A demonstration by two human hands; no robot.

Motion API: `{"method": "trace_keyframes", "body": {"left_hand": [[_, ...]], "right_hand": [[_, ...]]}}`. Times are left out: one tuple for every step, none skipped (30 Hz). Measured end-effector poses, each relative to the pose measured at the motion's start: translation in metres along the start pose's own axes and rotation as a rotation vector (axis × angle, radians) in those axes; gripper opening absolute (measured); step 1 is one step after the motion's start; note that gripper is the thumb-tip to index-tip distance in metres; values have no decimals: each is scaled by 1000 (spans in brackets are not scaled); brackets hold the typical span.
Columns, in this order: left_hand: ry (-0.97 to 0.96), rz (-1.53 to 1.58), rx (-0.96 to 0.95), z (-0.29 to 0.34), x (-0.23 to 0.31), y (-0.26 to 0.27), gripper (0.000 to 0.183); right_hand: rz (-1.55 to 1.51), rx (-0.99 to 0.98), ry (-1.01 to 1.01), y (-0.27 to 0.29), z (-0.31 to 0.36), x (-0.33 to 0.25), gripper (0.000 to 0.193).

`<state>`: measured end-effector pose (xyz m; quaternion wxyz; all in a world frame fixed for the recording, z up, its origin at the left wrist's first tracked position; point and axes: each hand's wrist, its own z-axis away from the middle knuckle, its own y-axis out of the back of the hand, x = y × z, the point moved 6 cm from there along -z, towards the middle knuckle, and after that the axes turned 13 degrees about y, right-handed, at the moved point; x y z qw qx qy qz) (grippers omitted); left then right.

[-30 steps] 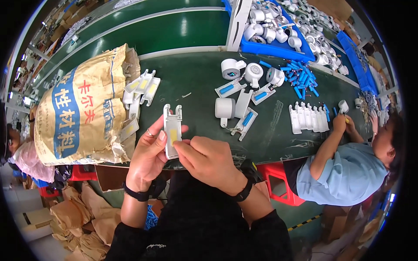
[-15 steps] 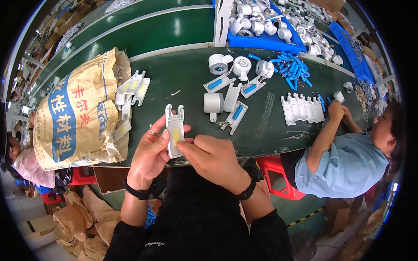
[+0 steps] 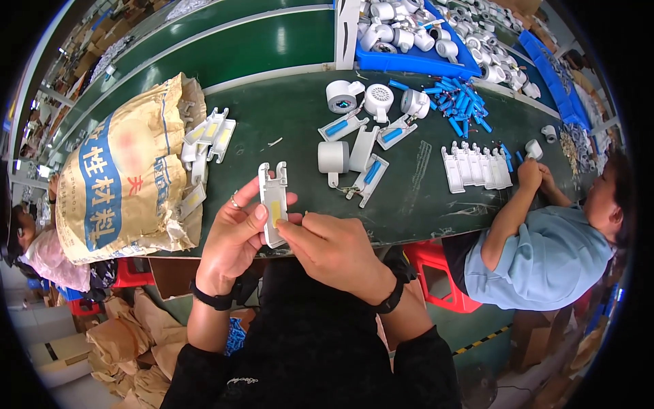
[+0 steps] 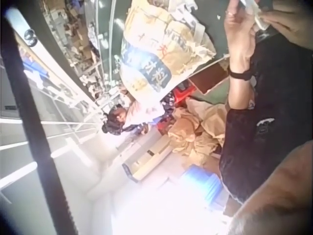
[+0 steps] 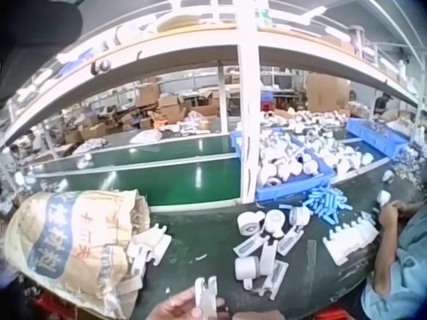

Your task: The person assembles light fixtures by hand, peeling adhesive backing from a white plastic housing and pressing a yellow LED strip into it. They then fit a white circular fan component and a small circuit board onto the assembly before placing it on the table.

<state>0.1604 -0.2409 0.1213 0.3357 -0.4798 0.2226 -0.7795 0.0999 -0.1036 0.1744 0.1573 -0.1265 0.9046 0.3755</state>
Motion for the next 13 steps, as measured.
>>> {"method": "trace_keyframes", "body": {"left_hand": [[-28,-14,16,1,0,-1,54],[-55,-28,32,1,1,-2,54],[-55,-29,32,1,-2,-3,54],[-88,-49,39,1,-3,-3,53],[-120,-70,45,1,-3,-2,53],[-120,-70,46,1,-4,0,53],[-118,-67,37,1,-5,1,53],[-116,-65,28,1,-6,2,53],[-115,-64,29,1,-6,3,53],[-114,-74,25,1,-7,3,53],[-114,-84,22,1,-7,3,53],[-96,-74,14,1,-8,4,53],[-79,-66,9,2,-8,6,53]], "right_hand": [[0,1,0,0,0,-1,23],[8,11,-15,0,1,-1,22],[17,21,-29,0,1,-1,22],[17,21,-30,-1,0,-2,22],[27,37,-32,-2,0,-3,21],[37,53,-35,-2,-1,-3,20],[36,53,-36,-3,-1,-4,20],[19,68,-46,-3,0,-3,20],[1,83,-57,-4,1,-2,20],[1,83,-58,-5,1,-2,20],[-5,93,-67,-6,1,-2,20],[-11,104,-76,-6,2,-1,20],[-36,94,-98,-8,4,1,21]]}}
